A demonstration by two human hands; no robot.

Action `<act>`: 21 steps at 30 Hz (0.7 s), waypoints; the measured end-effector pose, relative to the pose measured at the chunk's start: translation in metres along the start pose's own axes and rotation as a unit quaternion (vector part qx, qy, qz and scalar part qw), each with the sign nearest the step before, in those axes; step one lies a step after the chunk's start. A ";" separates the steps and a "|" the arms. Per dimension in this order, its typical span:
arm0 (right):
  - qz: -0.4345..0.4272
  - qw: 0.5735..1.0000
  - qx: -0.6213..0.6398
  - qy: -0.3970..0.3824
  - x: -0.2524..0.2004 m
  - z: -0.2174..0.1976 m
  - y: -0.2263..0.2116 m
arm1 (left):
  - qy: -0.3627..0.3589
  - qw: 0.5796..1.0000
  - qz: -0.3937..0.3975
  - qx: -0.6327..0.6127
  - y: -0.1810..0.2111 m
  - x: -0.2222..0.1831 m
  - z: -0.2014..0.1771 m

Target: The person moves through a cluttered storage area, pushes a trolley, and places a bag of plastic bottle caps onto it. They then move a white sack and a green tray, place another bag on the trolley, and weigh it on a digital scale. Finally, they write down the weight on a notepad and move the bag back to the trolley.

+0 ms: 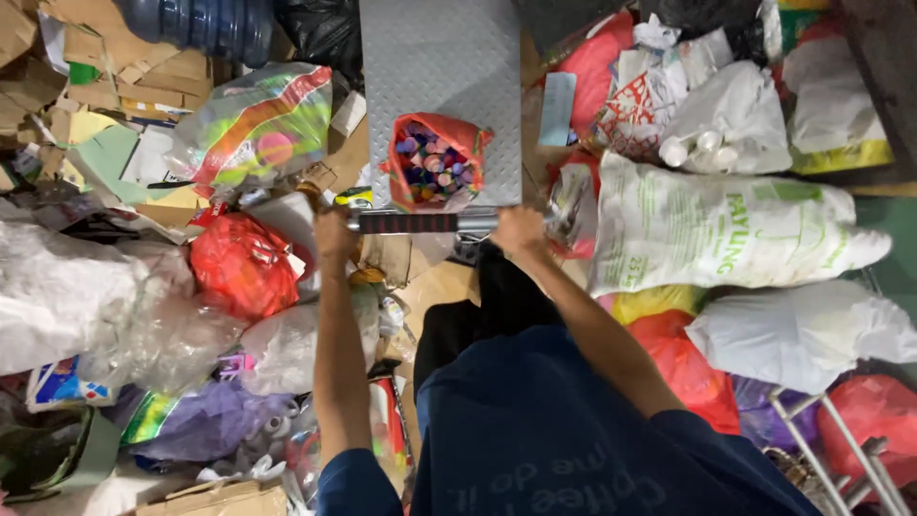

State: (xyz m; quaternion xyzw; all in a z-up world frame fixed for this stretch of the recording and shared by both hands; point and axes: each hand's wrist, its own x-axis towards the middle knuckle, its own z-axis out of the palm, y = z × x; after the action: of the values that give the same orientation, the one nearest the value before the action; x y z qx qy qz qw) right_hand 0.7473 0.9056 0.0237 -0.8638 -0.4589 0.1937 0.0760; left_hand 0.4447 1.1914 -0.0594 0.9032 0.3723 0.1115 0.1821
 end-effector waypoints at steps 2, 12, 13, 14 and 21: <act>-0.007 1.000 -0.005 -0.024 0.014 0.008 -0.014 | 0.007 1.000 -0.006 -0.001 -0.011 0.020 -0.015; -0.047 0.979 0.096 -0.174 0.018 0.069 -0.144 | 0.202 0.973 -0.084 -0.067 -0.080 0.013 -0.065; -0.050 0.979 0.095 -0.171 0.024 0.079 -0.158 | 0.206 0.973 -0.083 -0.066 -0.092 0.008 -0.049; -0.060 0.973 0.122 -0.184 0.029 0.089 -0.172 | 0.266 0.939 -0.140 -0.165 -0.103 0.001 -0.034; -0.132 0.921 0.243 -0.274 0.030 0.205 -0.253 | 0.362 0.888 -0.239 -0.154 -0.055 -0.052 -0.006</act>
State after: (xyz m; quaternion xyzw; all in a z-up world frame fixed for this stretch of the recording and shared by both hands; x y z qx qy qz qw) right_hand 0.4867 1.0644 -0.0939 -0.6636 -0.5100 0.5170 0.1798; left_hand 0.3713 1.1919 -0.0798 0.6446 0.5951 0.4397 0.1926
